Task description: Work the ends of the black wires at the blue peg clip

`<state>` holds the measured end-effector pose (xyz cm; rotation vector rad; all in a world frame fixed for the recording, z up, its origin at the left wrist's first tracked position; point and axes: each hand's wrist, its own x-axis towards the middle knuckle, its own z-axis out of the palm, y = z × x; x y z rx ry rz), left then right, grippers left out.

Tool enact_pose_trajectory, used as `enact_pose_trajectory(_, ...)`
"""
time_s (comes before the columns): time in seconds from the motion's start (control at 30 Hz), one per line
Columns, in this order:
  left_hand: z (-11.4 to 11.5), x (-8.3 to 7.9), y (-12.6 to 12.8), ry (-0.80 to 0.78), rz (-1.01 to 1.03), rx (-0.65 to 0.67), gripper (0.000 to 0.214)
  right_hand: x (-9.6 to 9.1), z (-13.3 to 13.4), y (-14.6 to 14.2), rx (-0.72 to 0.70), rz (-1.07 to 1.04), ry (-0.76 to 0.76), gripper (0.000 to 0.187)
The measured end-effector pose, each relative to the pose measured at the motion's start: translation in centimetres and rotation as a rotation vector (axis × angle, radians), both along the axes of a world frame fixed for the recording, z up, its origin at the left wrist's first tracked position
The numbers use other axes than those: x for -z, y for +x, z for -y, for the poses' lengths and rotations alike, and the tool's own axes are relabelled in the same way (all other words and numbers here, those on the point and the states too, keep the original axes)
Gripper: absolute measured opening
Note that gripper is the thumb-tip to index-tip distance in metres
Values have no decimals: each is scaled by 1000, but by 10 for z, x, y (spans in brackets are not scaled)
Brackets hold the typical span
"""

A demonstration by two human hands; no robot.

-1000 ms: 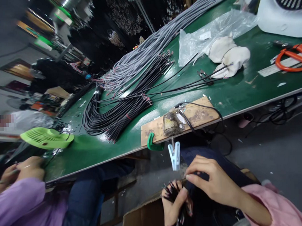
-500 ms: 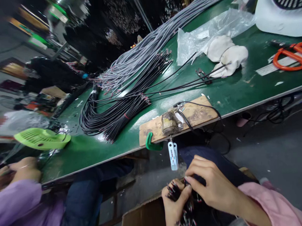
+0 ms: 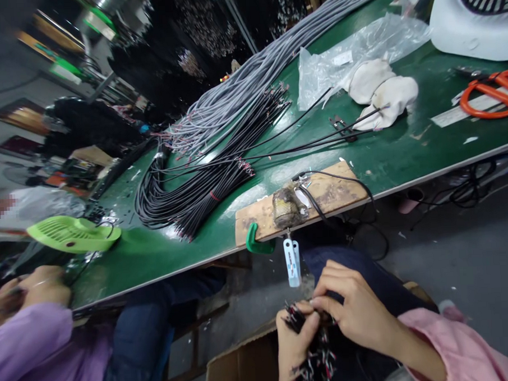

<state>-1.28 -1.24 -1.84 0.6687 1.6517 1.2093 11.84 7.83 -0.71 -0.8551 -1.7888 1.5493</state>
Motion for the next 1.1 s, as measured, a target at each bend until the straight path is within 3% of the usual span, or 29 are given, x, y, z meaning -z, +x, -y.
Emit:
enact_pose_trajectory(0.1, 2, 6, -5, 9, 63, -31, 37, 6, 5, -7, 58, -57, 44, 31)
enact_pose_trajectory(0.23, 2, 5, -15, 166, 121, -9, 35, 11, 4, -11, -38, -252, -196, 31)
enact_pose_trajectory(0.3, -1, -2, -17, 248, 152, 38, 29, 9, -3, -11, -102, -322, -383, 30)
enact_pose_trajectory(0.37, -6, -11, -18, 292, 156, 51, 24, 2, -15, -12, -76, -344, -496, 33)
enact_pose_trajectory(0.47, -14, -25, -20, 344, 92, 72, 16, -11, -36, -20, 4, -356, -508, 48)
enact_pose_trajectory(0.57, -22, -33, -21, 393, 20, 112, 8, -22, -49, -30, -9, -360, -507, 56)
enact_pose_trajectory(0.7, -30, -36, -19, 412, -32, -21, 10, -27, -51, -36, -39, -370, -572, 51)
enact_pose_trajectory(0.93, -42, -37, -12, 376, -87, -48, 14, -31, -44, -36, -93, -563, -794, 47)
enact_pose_trajectory(1.1, -44, -36, -11, 318, -87, -60, 17, -14, -43, -34, -96, -652, -913, 49)
